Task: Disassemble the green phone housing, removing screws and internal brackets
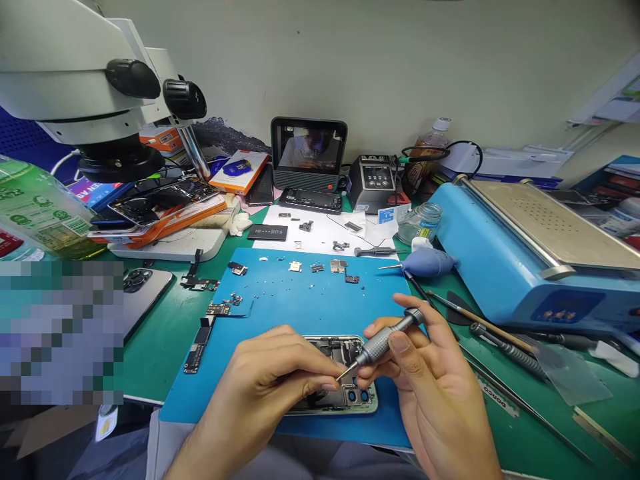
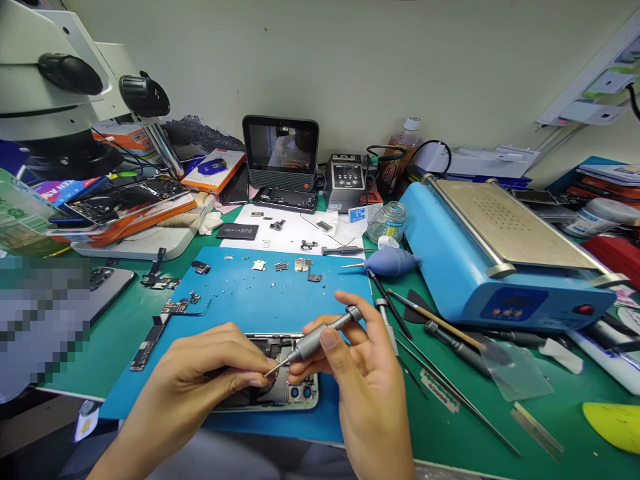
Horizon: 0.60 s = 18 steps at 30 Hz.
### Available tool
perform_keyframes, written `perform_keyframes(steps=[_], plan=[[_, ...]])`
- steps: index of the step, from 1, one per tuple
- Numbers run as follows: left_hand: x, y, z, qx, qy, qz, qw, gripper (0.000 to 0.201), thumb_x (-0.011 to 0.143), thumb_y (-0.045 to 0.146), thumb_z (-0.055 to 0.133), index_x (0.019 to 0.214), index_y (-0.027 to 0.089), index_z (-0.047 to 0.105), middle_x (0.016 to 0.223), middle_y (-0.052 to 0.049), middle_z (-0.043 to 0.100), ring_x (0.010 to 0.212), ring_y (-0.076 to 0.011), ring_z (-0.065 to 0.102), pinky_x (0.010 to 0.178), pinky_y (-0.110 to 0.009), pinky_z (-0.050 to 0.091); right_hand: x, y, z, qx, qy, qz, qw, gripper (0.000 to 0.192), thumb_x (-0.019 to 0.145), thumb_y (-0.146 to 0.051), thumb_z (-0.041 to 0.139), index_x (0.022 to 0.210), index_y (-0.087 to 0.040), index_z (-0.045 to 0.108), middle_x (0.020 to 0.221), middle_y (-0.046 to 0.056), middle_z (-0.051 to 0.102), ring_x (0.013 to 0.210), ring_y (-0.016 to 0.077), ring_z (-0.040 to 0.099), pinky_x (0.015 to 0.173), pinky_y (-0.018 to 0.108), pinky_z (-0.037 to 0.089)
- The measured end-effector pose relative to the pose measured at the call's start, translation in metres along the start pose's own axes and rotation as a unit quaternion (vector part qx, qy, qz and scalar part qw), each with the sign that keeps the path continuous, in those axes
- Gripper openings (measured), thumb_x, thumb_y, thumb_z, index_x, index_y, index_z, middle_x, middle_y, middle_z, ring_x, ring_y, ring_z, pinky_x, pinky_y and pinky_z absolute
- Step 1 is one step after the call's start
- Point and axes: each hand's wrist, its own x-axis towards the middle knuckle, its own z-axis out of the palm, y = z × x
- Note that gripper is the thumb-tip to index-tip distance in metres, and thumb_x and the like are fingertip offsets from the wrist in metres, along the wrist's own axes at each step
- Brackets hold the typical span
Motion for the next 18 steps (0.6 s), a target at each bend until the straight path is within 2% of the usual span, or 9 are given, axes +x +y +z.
perform_keyframes(steps=[9, 18], plan=[[-0.0002, -0.0011, -0.0001, 0.000, 0.005, 0.006, 1.000, 0.007, 0.104, 0.026, 0.077, 0.104, 0.025, 0.084, 0.088, 0.004, 0.086, 0.079, -0.0129, 0.077, 0.075, -0.025, 0.053, 0.0004, -0.0022, 0.0035, 0.021, 0.023, -0.020, 0.999, 0.052, 0.093, -0.046, 0.083, 0.134, -0.030, 0.057, 0.094, 0.002, 0.078, 0.061, 0.0173, 0.075, 0.059, 0.029, 0.066], [0.0000, 0.0020, 0.0003, -0.003, 0.000, -0.008, 1.000, 0.008, 0.103, 0.024, 0.078, 0.105, 0.028, 0.085, 0.088, 0.003, 0.085, 0.077, -0.0149, 0.075, 0.074, -0.028, 0.052, 0.0002, -0.0034, 0.0038, 0.018, -0.002, -0.015, 1.000, 0.050, 0.095, -0.045, 0.081, 0.136, -0.030, 0.058, 0.092, 0.002, 0.077, 0.059, 0.0151, 0.073, 0.061, 0.029, 0.065]])
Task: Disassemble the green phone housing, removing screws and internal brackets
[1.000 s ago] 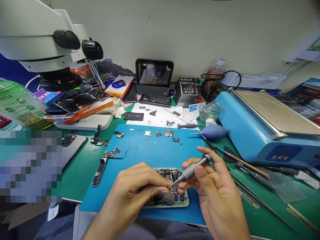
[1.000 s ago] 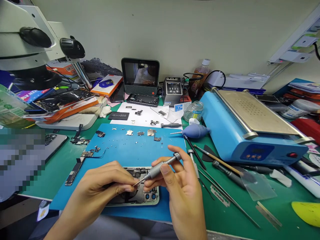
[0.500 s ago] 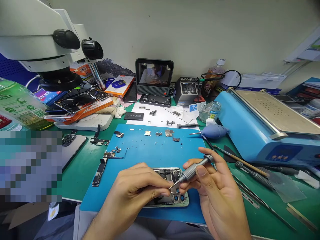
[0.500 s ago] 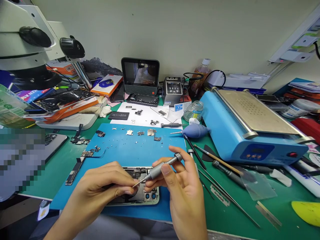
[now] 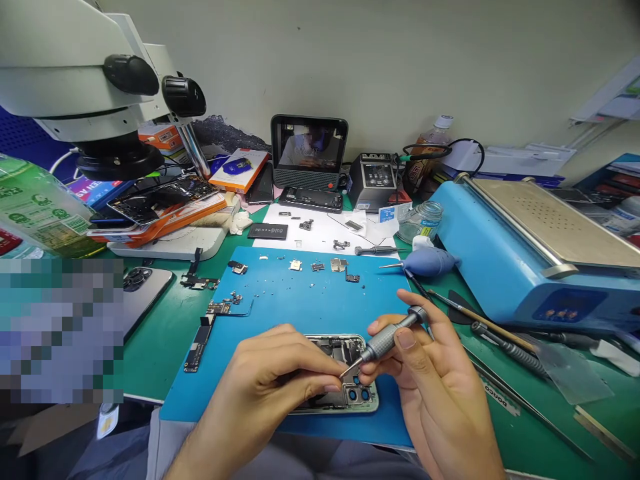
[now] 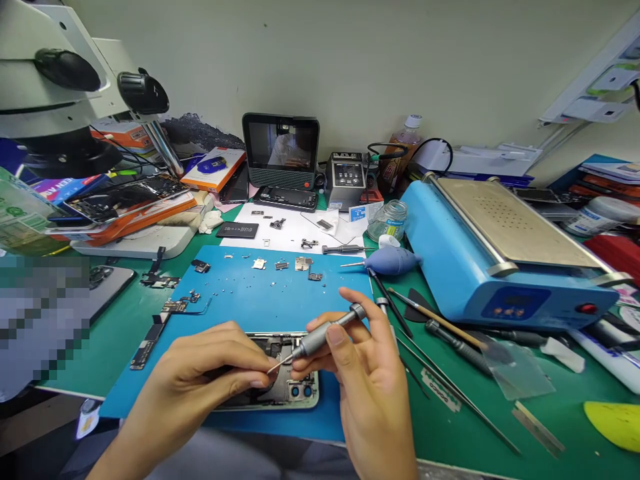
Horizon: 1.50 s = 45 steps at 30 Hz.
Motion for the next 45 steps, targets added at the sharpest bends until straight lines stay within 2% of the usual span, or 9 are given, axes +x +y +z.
perform_keyframes(steps=[8, 21, 28, 45], plan=[[-0.0003, -0.0013, 0.0003, -0.009, -0.006, 0.003, 1.000, 0.017, 0.102, 0.017, 0.078, 0.108, 0.031, 0.084, 0.093, 0.007, 0.085, 0.080, -0.0126, 0.074, 0.076, -0.025, 0.051, 0.0002, 0.0012, -0.0014, -0.005, -0.008, 0.001, 1.000, 0.049, 0.095, -0.046, 0.081, 0.136, -0.030, 0.057, 0.094, 0.002, 0.077, 0.058, 0.0145, 0.073, 0.061, 0.027, 0.064], [-0.0016, -0.0033, -0.0002, -0.003, -0.013, 0.008, 1.000, 0.015, 0.104, 0.017, 0.076, 0.108, 0.030, 0.083, 0.095, 0.007, 0.086, 0.082, -0.0118, 0.075, 0.077, -0.025, 0.050, -0.0014, 0.0038, -0.0054, -0.008, -0.018, 0.011, 1.000, 0.046, 0.099, -0.043, 0.077, 0.138, -0.033, 0.056, 0.098, 0.001, 0.078, 0.063, 0.0127, 0.075, 0.065, 0.024, 0.064], [-0.0007, -0.0032, -0.0001, 0.000, -0.009, 0.012, 1.000, 0.014, 0.104, 0.017, 0.076, 0.108, 0.030, 0.083, 0.094, 0.008, 0.085, 0.081, -0.0104, 0.075, 0.076, -0.024, 0.050, 0.0007, 0.0026, -0.0016, -0.012, -0.004, -0.003, 1.000, 0.049, 0.095, -0.044, 0.082, 0.134, -0.029, 0.058, 0.091, 0.000, 0.077, 0.057, 0.0134, 0.074, 0.060, 0.023, 0.063], [-0.0009, -0.0032, -0.0006, -0.003, -0.017, 0.007, 1.000, 0.017, 0.103, 0.017, 0.077, 0.108, 0.032, 0.082, 0.097, 0.011, 0.085, 0.082, -0.0093, 0.075, 0.077, -0.023, 0.050, 0.0001, 0.0045, -0.0023, -0.028, 0.005, -0.016, 0.999, 0.046, 0.094, -0.044, 0.083, 0.131, -0.029, 0.061, 0.089, 0.001, 0.078, 0.057, 0.0131, 0.075, 0.061, 0.022, 0.064]])
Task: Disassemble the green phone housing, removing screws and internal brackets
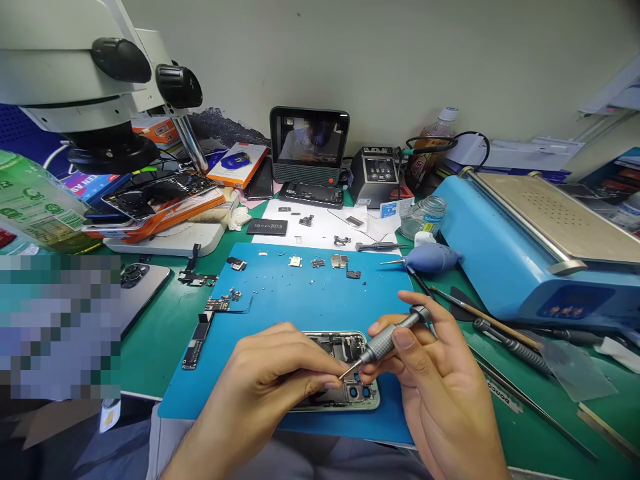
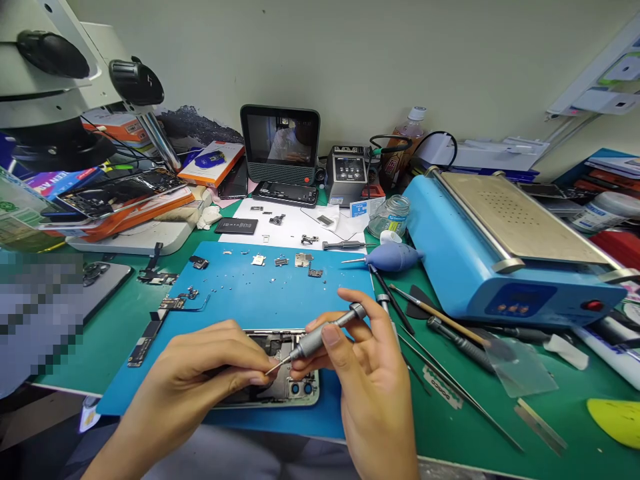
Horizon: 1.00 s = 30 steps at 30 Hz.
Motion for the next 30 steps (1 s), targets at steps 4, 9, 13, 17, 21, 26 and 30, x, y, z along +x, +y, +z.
perform_keyframes(steps=[4, 9, 13, 17, 21, 26, 30], plan=[[0.0003, 0.0005, -0.0006, 0.003, -0.004, 0.001, 1.000, 0.014, 0.103, 0.019, 0.077, 0.107, 0.032, 0.082, 0.097, 0.011, 0.086, 0.082, -0.0093, 0.075, 0.077, -0.023, 0.050, 0.0003, -0.0005, -0.0002, 0.003, 0.001, -0.001, 1.000, 0.045, 0.094, -0.045, 0.083, 0.131, -0.030, 0.061, 0.089, 0.001, 0.078, 0.057, 0.0132, 0.074, 0.059, 0.023, 0.064], [-0.0001, 0.0001, -0.0010, 0.010, -0.004, 0.002, 1.000, 0.010, 0.104, 0.020, 0.076, 0.106, 0.028, 0.081, 0.096, 0.009, 0.086, 0.083, -0.0100, 0.076, 0.078, -0.023, 0.051, 0.0012, -0.0006, -0.0001, 0.004, 0.002, 0.000, 1.000, 0.043, 0.093, -0.044, 0.083, 0.129, -0.030, 0.063, 0.088, 0.001, 0.078, 0.056, 0.0131, 0.073, 0.058, 0.023, 0.064], [-0.0001, -0.0001, -0.0008, 0.011, -0.003, 0.004, 1.000, 0.009, 0.104, 0.020, 0.076, 0.105, 0.027, 0.081, 0.094, 0.008, 0.086, 0.082, -0.0105, 0.076, 0.079, -0.023, 0.052, 0.0012, -0.0003, 0.0000, -0.003, 0.013, -0.009, 1.000, 0.043, 0.091, -0.045, 0.085, 0.126, -0.030, 0.064, 0.086, 0.001, 0.078, 0.056, 0.0145, 0.073, 0.056, 0.025, 0.064], [0.0001, 0.0001, -0.0005, 0.012, -0.005, 0.008, 1.000, 0.008, 0.104, 0.021, 0.076, 0.105, 0.027, 0.081, 0.095, 0.008, 0.086, 0.082, -0.0104, 0.077, 0.078, -0.023, 0.052, 0.0010, 0.0015, -0.0011, -0.012, 0.028, -0.020, 0.999, 0.041, 0.090, -0.045, 0.086, 0.124, -0.031, 0.066, 0.086, 0.001, 0.077, 0.059, 0.0152, 0.072, 0.055, 0.026, 0.064], [-0.0002, -0.0002, -0.0004, 0.014, -0.007, 0.005, 1.000, 0.009, 0.104, 0.020, 0.076, 0.105, 0.027, 0.081, 0.096, 0.008, 0.086, 0.083, -0.0102, 0.076, 0.078, -0.023, 0.052, 0.0009, 0.0031, -0.0015, -0.019, 0.047, -0.027, 0.998, 0.042, 0.089, -0.045, 0.087, 0.123, -0.031, 0.068, 0.086, 0.001, 0.075, 0.061, 0.0161, 0.072, 0.055, 0.026, 0.063], [0.0002, -0.0001, -0.0004, 0.009, -0.005, 0.009, 1.000, 0.009, 0.104, 0.020, 0.076, 0.105, 0.026, 0.082, 0.095, 0.007, 0.086, 0.082, -0.0110, 0.077, 0.078, -0.024, 0.052, 0.0003, 0.0018, -0.0011, -0.019, 0.048, -0.022, 0.998, 0.044, 0.088, -0.045, 0.088, 0.124, -0.030, 0.067, 0.085, 0.001, 0.076, 0.061, 0.0160, 0.071, 0.056, 0.027, 0.065], [0.0001, 0.0007, -0.0006, 0.005, -0.006, 0.004, 1.000, 0.010, 0.104, 0.018, 0.075, 0.104, 0.025, 0.083, 0.094, 0.005, 0.087, 0.082, -0.0128, 0.077, 0.077, -0.026, 0.052, -0.0008, 0.0008, -0.0006, -0.018, 0.039, -0.015, 0.999, 0.041, 0.090, -0.044, 0.086, 0.124, -0.030, 0.067, 0.084, 0.000, 0.077, 0.060, 0.0148, 0.071, 0.058, 0.026, 0.064]])
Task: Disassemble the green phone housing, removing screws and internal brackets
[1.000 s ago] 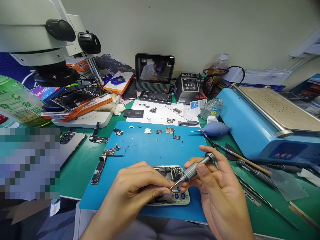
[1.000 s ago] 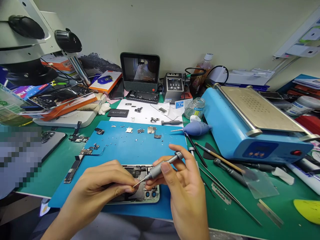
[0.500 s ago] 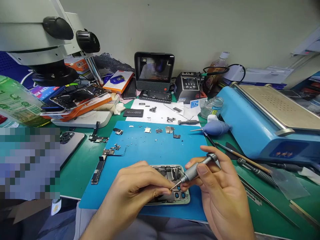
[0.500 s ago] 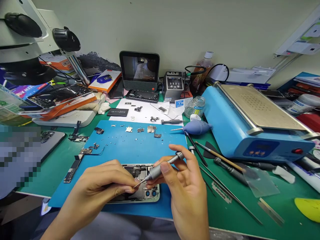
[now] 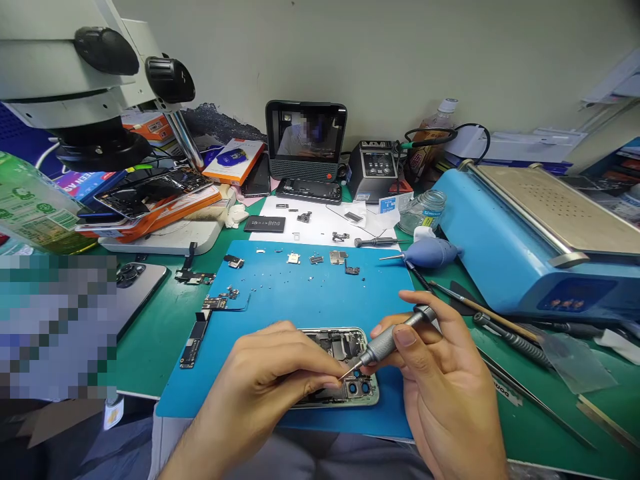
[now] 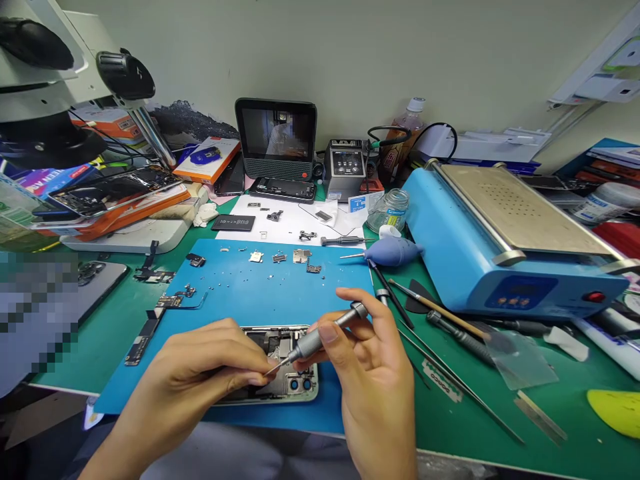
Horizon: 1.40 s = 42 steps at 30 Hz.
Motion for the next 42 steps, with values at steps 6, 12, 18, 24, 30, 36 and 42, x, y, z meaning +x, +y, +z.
perform_keyframes(steps=[6, 12, 18, 24, 30, 36, 42], plan=[[0.0000, 0.0001, -0.0001, -0.008, -0.001, 0.007, 1.000, 0.010, 0.105, 0.020, 0.075, 0.105, 0.025, 0.083, 0.093, 0.004, 0.087, 0.081, -0.0135, 0.078, 0.077, -0.027, 0.052, 0.0010, 0.0002, 0.0010, 0.000, 0.007, 0.008, 1.000, 0.044, 0.089, -0.045, 0.087, 0.125, -0.030, 0.068, 0.084, 0.001, 0.076, 0.061, 0.0150, 0.069, 0.057, 0.026, 0.064], [0.0002, -0.0003, 0.0003, -0.016, 0.000, 0.009, 1.000, 0.011, 0.103, 0.018, 0.078, 0.108, 0.025, 0.084, 0.093, 0.005, 0.087, 0.080, -0.0123, 0.078, 0.078, -0.027, 0.051, 0.0029, -0.0020, 0.0015, 0.004, 0.002, 0.020, 1.000, 0.048, 0.088, -0.047, 0.088, 0.128, -0.030, 0.067, 0.083, 0.002, 0.076, 0.062, 0.0140, 0.068, 0.059, 0.024, 0.062], [0.0006, 0.0002, 0.0000, -0.007, -0.003, 0.012, 1.000, 0.010, 0.105, 0.022, 0.075, 0.110, 0.024, 0.084, 0.091, 0.003, 0.087, 0.079, -0.0138, 0.078, 0.076, -0.028, 0.052, 0.0023, -0.0035, 0.0022, 0.001, 0.004, 0.021, 1.000, 0.051, 0.087, -0.047, 0.089, 0.129, -0.028, 0.067, 0.083, 0.002, 0.076, 0.062, 0.0143, 0.068, 0.058, 0.023, 0.062], [0.0015, 0.0012, 0.0002, -0.002, -0.002, 0.009, 1.000, 0.013, 0.107, 0.027, 0.072, 0.107, 0.023, 0.084, 0.089, 0.001, 0.087, 0.077, -0.0159, 0.079, 0.073, -0.030, 0.052, 0.0036, -0.0041, 0.0030, -0.002, 0.000, 0.016, 1.000, 0.049, 0.087, -0.047, 0.088, 0.128, -0.029, 0.068, 0.083, 0.002, 0.077, 0.061, 0.0142, 0.068, 0.059, 0.024, 0.062], [0.0014, 0.0015, 0.0009, 0.002, 0.001, 0.006, 1.000, 0.014, 0.107, 0.028, 0.072, 0.105, 0.023, 0.085, 0.088, 0.000, 0.087, 0.076, -0.0167, 0.079, 0.072, -0.030, 0.053, 0.0020, -0.0027, 0.0023, 0.007, -0.001, 0.013, 1.000, 0.048, 0.087, -0.045, 0.089, 0.127, -0.029, 0.068, 0.082, 0.002, 0.077, 0.061, 0.0131, 0.068, 0.059, 0.022, 0.063], [0.0014, 0.0010, 0.0003, -0.008, 0.001, 0.011, 1.000, 0.008, 0.104, 0.023, 0.076, 0.107, 0.024, 0.084, 0.092, 0.003, 0.087, 0.079, -0.0133, 0.079, 0.074, -0.027, 0.052, 0.0023, -0.0033, 0.0022, 0.009, -0.005, 0.014, 1.000, 0.046, 0.088, -0.044, 0.088, 0.127, -0.029, 0.068, 0.082, 0.002, 0.078, 0.062, 0.0110, 0.068, 0.062, 0.019, 0.061], [0.0018, 0.0015, 0.0001, -0.005, -0.001, 0.014, 1.000, 0.012, 0.106, 0.028, 0.074, 0.110, 0.024, 0.084, 0.089, 0.001, 0.087, 0.077, -0.0161, 0.079, 0.072, -0.030, 0.053, 0.0027, -0.0029, 0.0022, 0.010, -0.003, 0.016, 1.000, 0.047, 0.088, -0.045, 0.088, 0.127, -0.029, 0.067, 0.082, 0.002, 0.077, 0.063, 0.0126, 0.068, 0.061, 0.021, 0.061]])
